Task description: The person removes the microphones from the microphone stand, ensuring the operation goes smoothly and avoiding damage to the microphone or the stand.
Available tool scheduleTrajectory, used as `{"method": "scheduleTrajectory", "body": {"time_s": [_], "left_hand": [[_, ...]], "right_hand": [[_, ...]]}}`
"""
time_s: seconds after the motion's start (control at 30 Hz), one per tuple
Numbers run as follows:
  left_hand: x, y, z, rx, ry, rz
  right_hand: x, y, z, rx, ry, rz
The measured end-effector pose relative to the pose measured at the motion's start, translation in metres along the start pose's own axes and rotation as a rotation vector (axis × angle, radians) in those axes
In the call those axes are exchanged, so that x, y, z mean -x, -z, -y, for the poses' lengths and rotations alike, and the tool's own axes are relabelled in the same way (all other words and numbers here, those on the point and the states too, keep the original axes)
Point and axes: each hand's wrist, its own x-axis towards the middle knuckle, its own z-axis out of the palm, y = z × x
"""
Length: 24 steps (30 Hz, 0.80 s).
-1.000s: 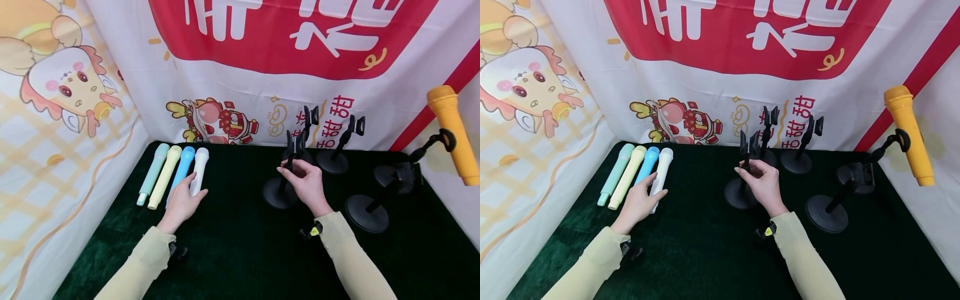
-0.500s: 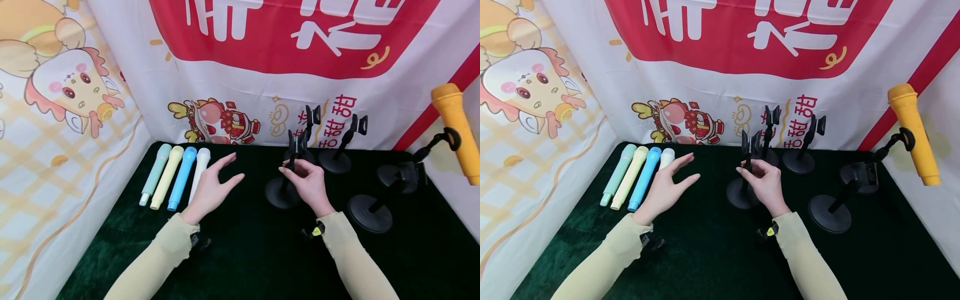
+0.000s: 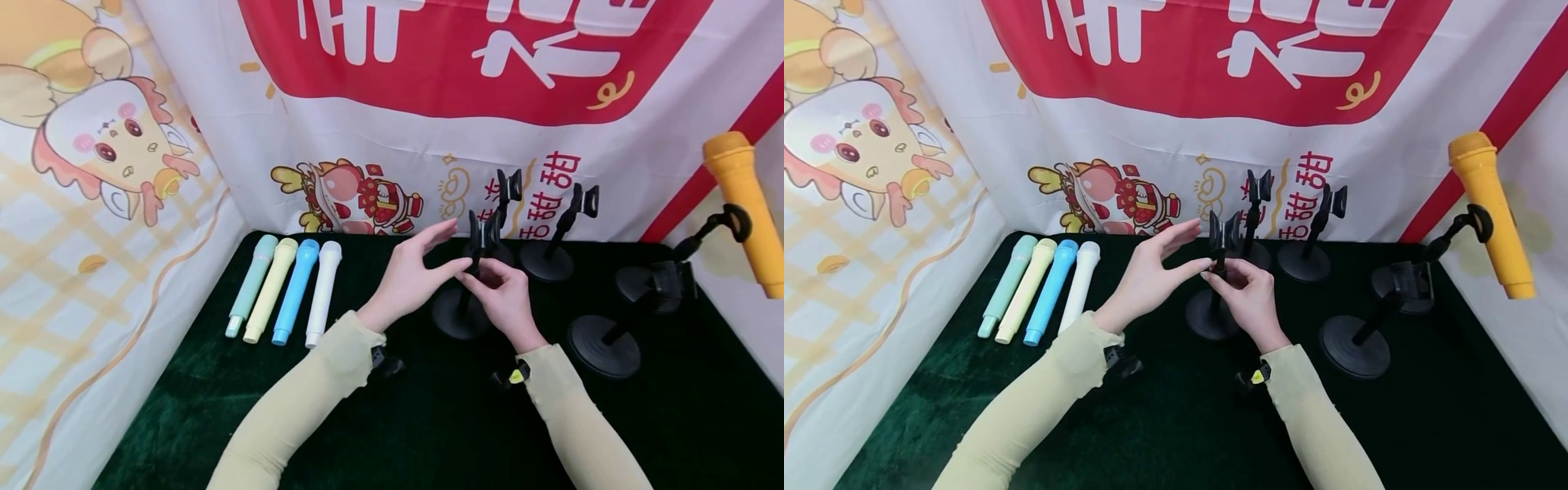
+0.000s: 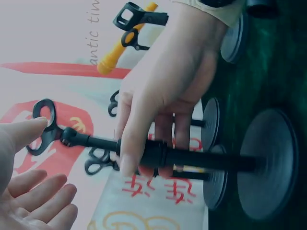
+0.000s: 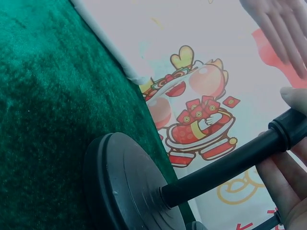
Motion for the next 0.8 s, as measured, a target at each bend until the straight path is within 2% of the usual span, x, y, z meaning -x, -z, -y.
{"method": "scheduleTrajectory", "body": {"time_s": [0.13,0.27,0.37,0.43,0.63,0.8], "left_hand": [[-0.014,-0.014,-0.004,0.055,0.03,-0.002],[-0.022,-0.022,-0.005,0.1,0.065,-0.037],[-0.025,-0.025,-0.002,0.1,0.081,-0.046],[-0.026,-0.026,0.0,0.072,0.082,-0.05],[-0.032,-0.026,0.004,-0.05,0.049,-0.065],[-0.036,-0.03,0.009,-0.075,-0.002,-0.049]], "right_hand": [[0.0,0.0,0.003,0.035,0.024,-0.017],[0.004,0.002,0.025,0.021,0.047,-0.01],[0.007,0.004,0.038,0.013,0.054,-0.002],[0.007,0.004,0.038,0.011,0.05,-0.004],[0.0,-0.001,0.007,0.011,0.047,-0.024],[0.0,0.001,-0.006,0.013,0.034,-0.008]]}}
